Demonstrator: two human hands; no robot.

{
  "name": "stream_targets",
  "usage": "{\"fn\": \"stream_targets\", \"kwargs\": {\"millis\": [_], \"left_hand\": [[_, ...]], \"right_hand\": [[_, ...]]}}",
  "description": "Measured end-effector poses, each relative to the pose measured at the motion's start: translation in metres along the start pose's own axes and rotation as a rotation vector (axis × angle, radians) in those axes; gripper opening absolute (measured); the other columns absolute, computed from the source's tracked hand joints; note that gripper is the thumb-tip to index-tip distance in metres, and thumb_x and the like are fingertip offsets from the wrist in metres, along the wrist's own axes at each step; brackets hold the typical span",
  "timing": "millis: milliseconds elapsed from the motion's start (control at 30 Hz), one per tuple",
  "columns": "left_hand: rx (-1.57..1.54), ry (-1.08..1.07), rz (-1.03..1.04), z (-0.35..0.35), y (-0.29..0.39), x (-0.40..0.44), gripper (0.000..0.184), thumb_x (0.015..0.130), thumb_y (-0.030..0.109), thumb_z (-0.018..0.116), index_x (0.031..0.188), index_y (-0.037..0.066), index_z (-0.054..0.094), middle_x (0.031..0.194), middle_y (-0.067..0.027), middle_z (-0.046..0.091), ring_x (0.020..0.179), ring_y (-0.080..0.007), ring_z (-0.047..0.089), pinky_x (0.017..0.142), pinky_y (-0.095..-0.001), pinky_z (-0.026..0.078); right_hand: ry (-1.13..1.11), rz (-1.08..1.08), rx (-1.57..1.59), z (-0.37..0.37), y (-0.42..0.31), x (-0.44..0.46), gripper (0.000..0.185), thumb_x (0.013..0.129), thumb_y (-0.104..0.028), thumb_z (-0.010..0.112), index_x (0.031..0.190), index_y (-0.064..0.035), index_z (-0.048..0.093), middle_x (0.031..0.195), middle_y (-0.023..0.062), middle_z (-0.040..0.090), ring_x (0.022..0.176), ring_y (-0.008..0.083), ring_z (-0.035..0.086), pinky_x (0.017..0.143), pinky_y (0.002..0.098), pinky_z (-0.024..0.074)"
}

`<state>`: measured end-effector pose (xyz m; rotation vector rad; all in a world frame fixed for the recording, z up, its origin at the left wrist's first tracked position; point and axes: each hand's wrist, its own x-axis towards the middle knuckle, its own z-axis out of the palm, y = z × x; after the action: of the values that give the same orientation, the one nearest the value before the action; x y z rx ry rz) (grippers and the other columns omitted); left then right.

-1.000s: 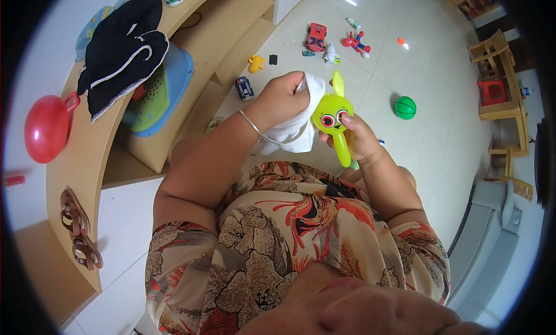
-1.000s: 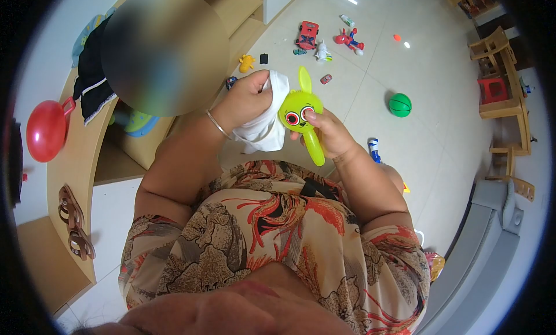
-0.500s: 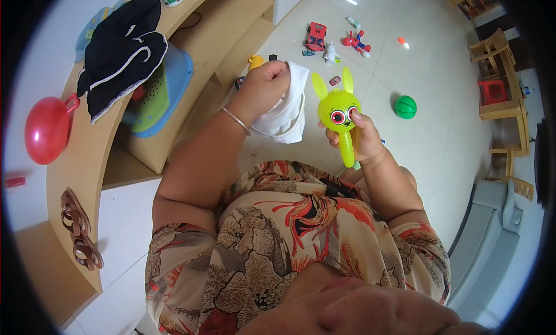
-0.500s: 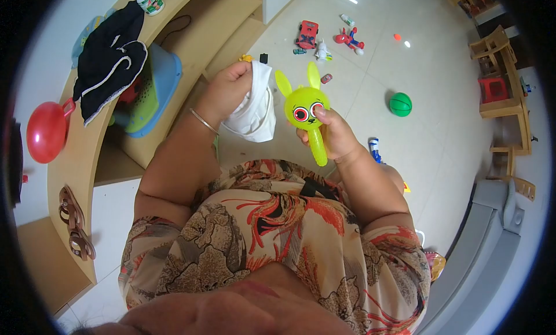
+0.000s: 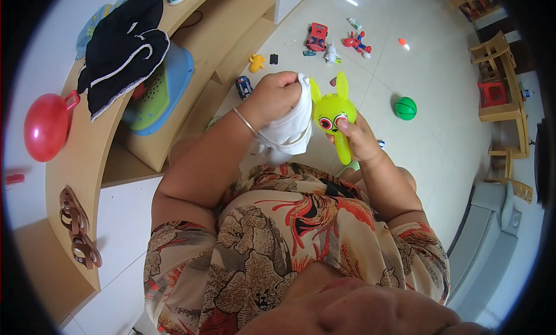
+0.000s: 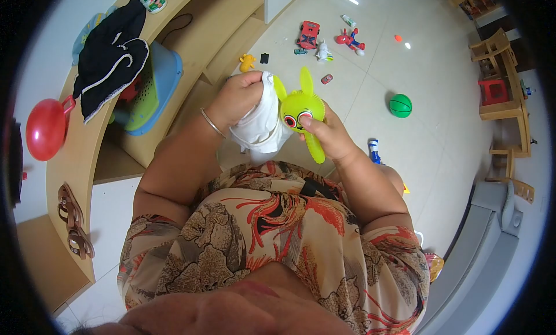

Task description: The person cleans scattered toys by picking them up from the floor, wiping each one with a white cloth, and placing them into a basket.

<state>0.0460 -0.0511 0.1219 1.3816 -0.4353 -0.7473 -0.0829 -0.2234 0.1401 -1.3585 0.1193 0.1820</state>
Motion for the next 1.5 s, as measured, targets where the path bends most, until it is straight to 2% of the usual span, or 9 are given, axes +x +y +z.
{"fn": "stream_targets", "kwargs": {"millis": [100,300,500,900,1000,1200,1333,1433,1500], "left_hand": [[-0.006,0.064,0.019,-0.001,0.006,-0.001,0.025,0.087,0.016,0.050,0.101,-0.002,0.061,0.082,-0.0018,0.062,0.072,-0.0067,0.056,0.066,-0.0231,0.047],[-0.268,0.047,-0.106,-0.002,0.008,-0.001,0.025,0.089,0.015,0.052,0.104,-0.003,0.060,0.092,-0.0055,0.064,0.078,-0.0107,0.061,0.072,-0.0236,0.048],[-0.161,0.018,-0.074,0.004,0.007,-0.003,0.024,0.088,0.016,0.053,0.103,-0.002,0.061,0.088,-0.0034,0.063,0.076,-0.0083,0.059,0.070,-0.0229,0.048],[0.013,0.081,0.064,-0.006,0.005,0.002,0.023,0.087,0.016,0.051,0.099,0.000,0.062,0.080,-0.0005,0.062,0.068,-0.0054,0.054,0.062,-0.0224,0.046],[-0.094,0.048,-0.040,-0.002,0.006,-0.001,0.023,0.088,0.017,0.051,0.099,0.000,0.062,0.080,-0.0005,0.061,0.067,-0.0054,0.055,0.062,-0.0220,0.046],[-0.137,-0.115,-0.156,0.020,-0.009,-0.004,0.023,0.090,0.020,0.052,0.101,0.001,0.060,0.080,-0.0007,0.062,0.068,-0.0068,0.058,0.063,-0.0220,0.048],[0.161,-0.196,-0.128,0.033,-0.028,0.002,0.024,0.091,0.021,0.051,0.102,0.001,0.060,0.081,0.0007,0.060,0.069,-0.0056,0.054,0.063,-0.0227,0.046],[0.436,-0.133,0.178,0.051,-0.044,0.003,0.023,0.089,0.018,0.050,0.104,0.002,0.058,0.078,-0.0012,0.061,0.068,-0.0088,0.056,0.064,-0.0265,0.047],[0.574,-0.100,0.166,0.057,-0.038,0.001,0.023,0.089,0.016,0.049,0.105,0.002,0.057,0.080,-0.0024,0.062,0.070,-0.0097,0.056,0.065,-0.0265,0.047]], "right_hand": [[0.026,0.054,0.077,-0.002,0.002,0.001,0.054,0.079,-0.038,0.060,0.119,-0.0039,0.045,0.094,0.0060,0.054,0.071,0.0129,0.052,0.061,0.0247,0.0447],[0.018,0.068,0.146,-0.005,0.001,0.001,0.060,0.075,-0.044,0.064,0.116,-0.0041,0.045,0.087,0.0049,0.054,0.065,0.0125,0.052,0.056,0.0233,0.0423],[0.015,-0.004,-0.048,0.002,-0.001,-0.001,0.050,0.079,-0.034,0.061,0.116,-0.0041,0.046,0.094,0.0060,0.055,0.073,0.0122,0.051,0.060,0.0249,0.0448],[-0.042,0.166,0.348,-0.016,0.008,0.005,0.058,0.080,-0.048,0.057,0.117,-0.0046,0.047,0.096,0.0142,0.059,0.062,0.0143,0.054,0.051,0.0243,0.0423],[-0.006,0.152,0.444,-0.016,0.006,0.008,0.057,0.082,-0.049,0.055,0.117,-0.0052,0.048,0.099,0.0140,0.058,0.066,0.0154,0.055,0.054,0.0246,0.0445],[0.150,-0.008,0.545,-0.015,0.001,0.015,0.050,0.085,-0.048,0.051,0.115,-0.0081,0.050,0.105,0.0114,0.058,0.092,0.0200,0.056,0.080,0.0336,0.0453],[0.233,-0.037,0.548,-0.006,0.002,0.021,0.050,0.084,-0.047,0.053,0.113,-0.0063,0.050,0.103,0.0115,0.058,0.095,0.0212,0.055,0.083,0.0353,0.0443],[0.228,-0.070,0.542,0.000,0.009,0.027,0.046,0.085,-0.042,0.054,0.111,-0.0037,0.050,0.100,0.0114,0.057,0.094,0.0226,0.055,0.084,0.0364,0.0447],[0.251,-0.059,0.553,0.003,0.013,0.031,0.047,0.085,-0.042,0.054,0.111,-0.0032,0.050,0.099,0.0121,0.058,0.093,0.0230,0.055,0.085,0.0369,0.0449]]}}
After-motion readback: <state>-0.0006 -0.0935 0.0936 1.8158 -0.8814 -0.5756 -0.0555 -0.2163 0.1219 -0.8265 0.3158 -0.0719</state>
